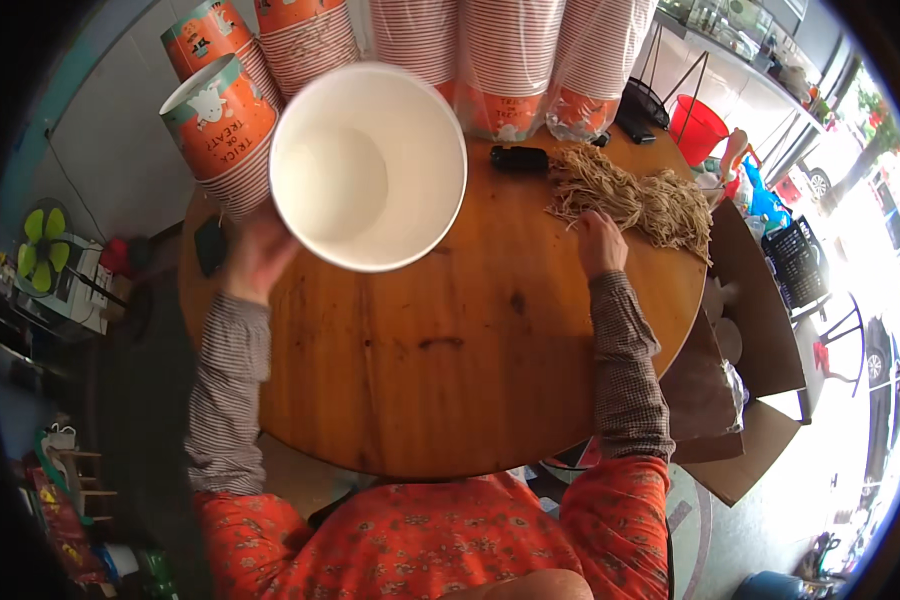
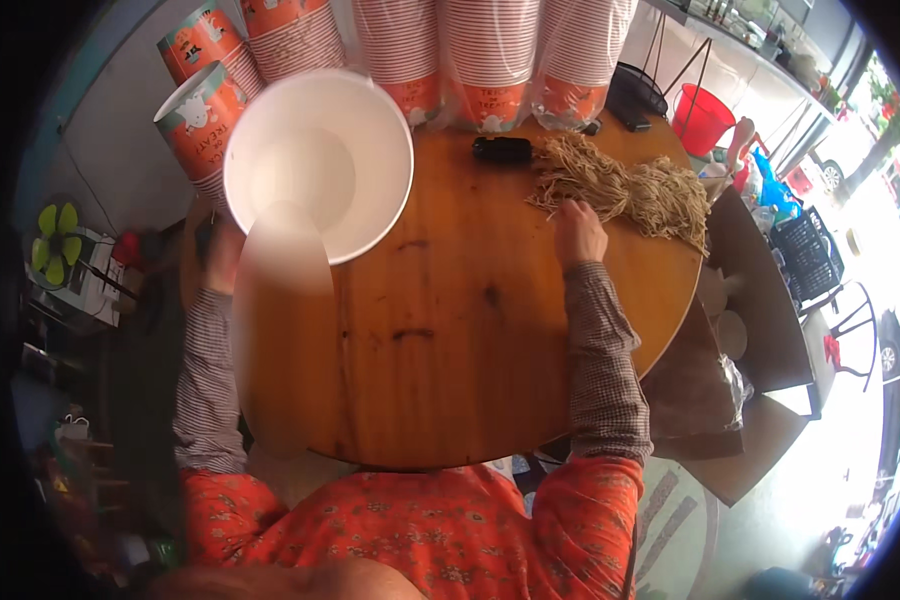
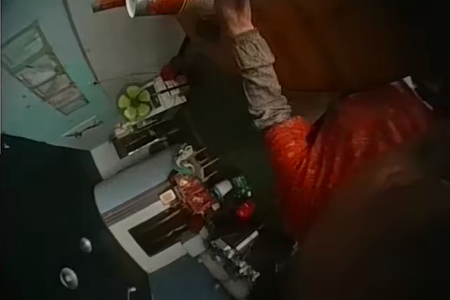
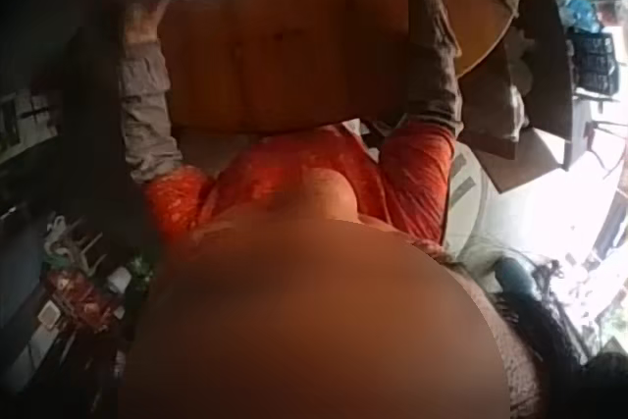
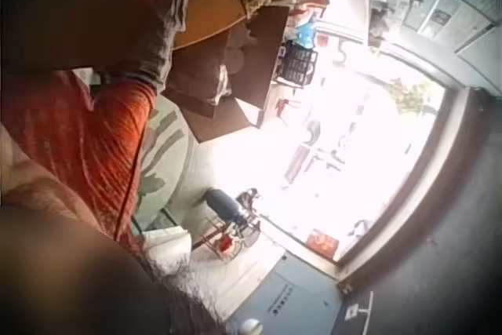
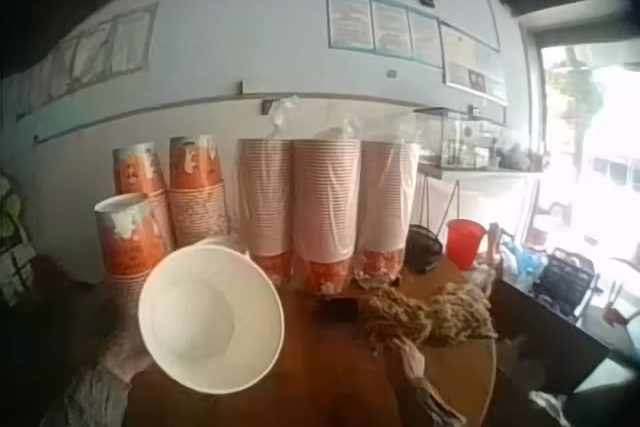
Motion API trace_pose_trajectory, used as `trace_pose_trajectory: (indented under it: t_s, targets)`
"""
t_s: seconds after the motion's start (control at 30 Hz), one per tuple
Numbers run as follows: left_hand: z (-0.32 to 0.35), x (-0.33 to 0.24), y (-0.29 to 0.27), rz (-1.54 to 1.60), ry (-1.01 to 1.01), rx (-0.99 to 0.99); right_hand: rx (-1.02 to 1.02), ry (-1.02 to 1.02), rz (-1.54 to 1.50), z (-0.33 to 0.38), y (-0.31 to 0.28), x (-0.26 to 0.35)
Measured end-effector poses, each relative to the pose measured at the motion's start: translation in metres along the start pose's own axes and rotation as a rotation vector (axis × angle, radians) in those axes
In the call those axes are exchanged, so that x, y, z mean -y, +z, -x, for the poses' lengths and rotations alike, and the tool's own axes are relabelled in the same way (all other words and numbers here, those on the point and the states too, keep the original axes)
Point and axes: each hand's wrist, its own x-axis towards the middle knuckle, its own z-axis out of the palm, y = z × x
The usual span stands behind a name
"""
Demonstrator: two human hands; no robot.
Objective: Attaching string handles to decorated paper cups by threading them through pre-punched holes.
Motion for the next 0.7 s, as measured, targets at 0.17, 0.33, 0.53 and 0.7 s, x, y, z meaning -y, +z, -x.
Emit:
trace_pose_trajectory:
  t_s: [0.17, 0.33, 0.53, 0.7]
  targets:
    - [0.020, 0.109, -0.067, 0.528, -0.293, -0.055, 0.202, 0.109, 0.012, -0.001, -0.007, -0.021]
    - [0.041, 0.141, -0.132, 0.550, -0.450, -0.209, 0.177, 0.027, 0.028, -0.008, 0.009, -0.011]
    - [0.079, 0.127, -0.076, -0.194, -0.367, -0.241, 0.276, -0.342, -0.322, 0.016, -0.010, 0.016]
    - [0.113, 0.112, -0.029, -0.674, -0.492, -0.015, 0.501, -0.499, -0.719, 0.056, -0.019, 0.091]
